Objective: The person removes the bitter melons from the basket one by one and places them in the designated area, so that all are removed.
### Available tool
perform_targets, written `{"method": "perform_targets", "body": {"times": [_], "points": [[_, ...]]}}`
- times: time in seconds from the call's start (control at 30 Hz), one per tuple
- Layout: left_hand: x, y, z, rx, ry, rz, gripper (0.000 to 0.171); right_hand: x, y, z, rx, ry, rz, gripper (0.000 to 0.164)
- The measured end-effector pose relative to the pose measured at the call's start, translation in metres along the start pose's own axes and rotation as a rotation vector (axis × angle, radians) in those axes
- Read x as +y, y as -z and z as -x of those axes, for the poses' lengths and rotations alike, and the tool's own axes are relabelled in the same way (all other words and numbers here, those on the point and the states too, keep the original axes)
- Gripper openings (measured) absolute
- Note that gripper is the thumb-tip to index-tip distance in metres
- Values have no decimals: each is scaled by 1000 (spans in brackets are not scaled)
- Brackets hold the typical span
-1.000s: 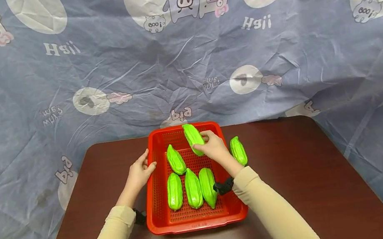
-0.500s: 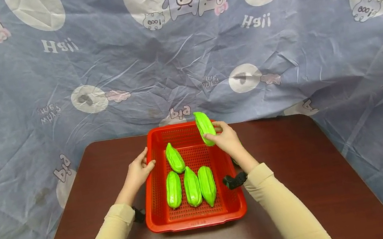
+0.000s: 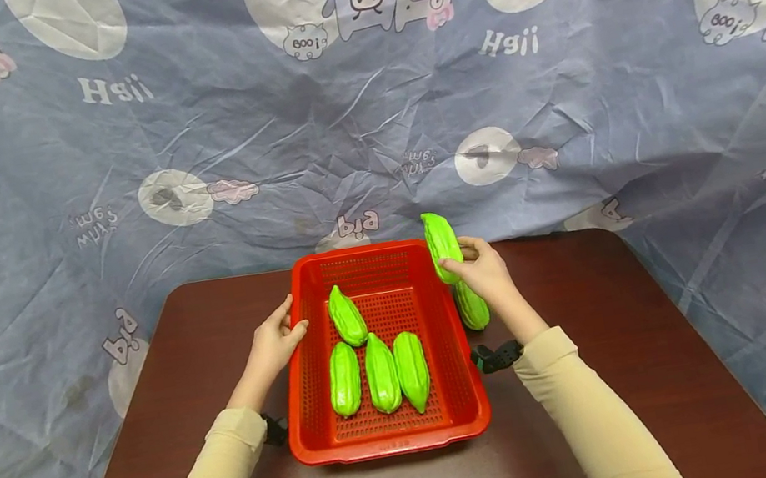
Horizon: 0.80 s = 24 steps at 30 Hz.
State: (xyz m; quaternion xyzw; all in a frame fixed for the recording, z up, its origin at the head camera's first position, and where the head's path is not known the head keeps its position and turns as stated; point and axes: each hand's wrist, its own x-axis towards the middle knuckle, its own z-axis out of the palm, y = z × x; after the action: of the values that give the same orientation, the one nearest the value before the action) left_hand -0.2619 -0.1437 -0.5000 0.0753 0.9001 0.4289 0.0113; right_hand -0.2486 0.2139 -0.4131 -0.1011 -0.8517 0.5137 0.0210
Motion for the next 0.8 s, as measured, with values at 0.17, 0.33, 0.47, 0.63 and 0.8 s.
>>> {"method": "perform_targets", "body": {"times": [0.17,0.33,0.47,0.63,0.8], "points": [[-1,0,0,-2,3,3,66,9,12,-1,11,-29,-4,69],[-4,0,-1,2,1,-1,66,15,21,0,26,-46,-17,69],[-5,-1,-2,6,4,3,66,22,28,0,46,-60,-14,68],[-4,-1,-2,3,10,8,66,31,35,0,55,-77,-6,69],[-3,-1,-2,2,13,8,66,42,41,1,69,-92,1,70]]}}
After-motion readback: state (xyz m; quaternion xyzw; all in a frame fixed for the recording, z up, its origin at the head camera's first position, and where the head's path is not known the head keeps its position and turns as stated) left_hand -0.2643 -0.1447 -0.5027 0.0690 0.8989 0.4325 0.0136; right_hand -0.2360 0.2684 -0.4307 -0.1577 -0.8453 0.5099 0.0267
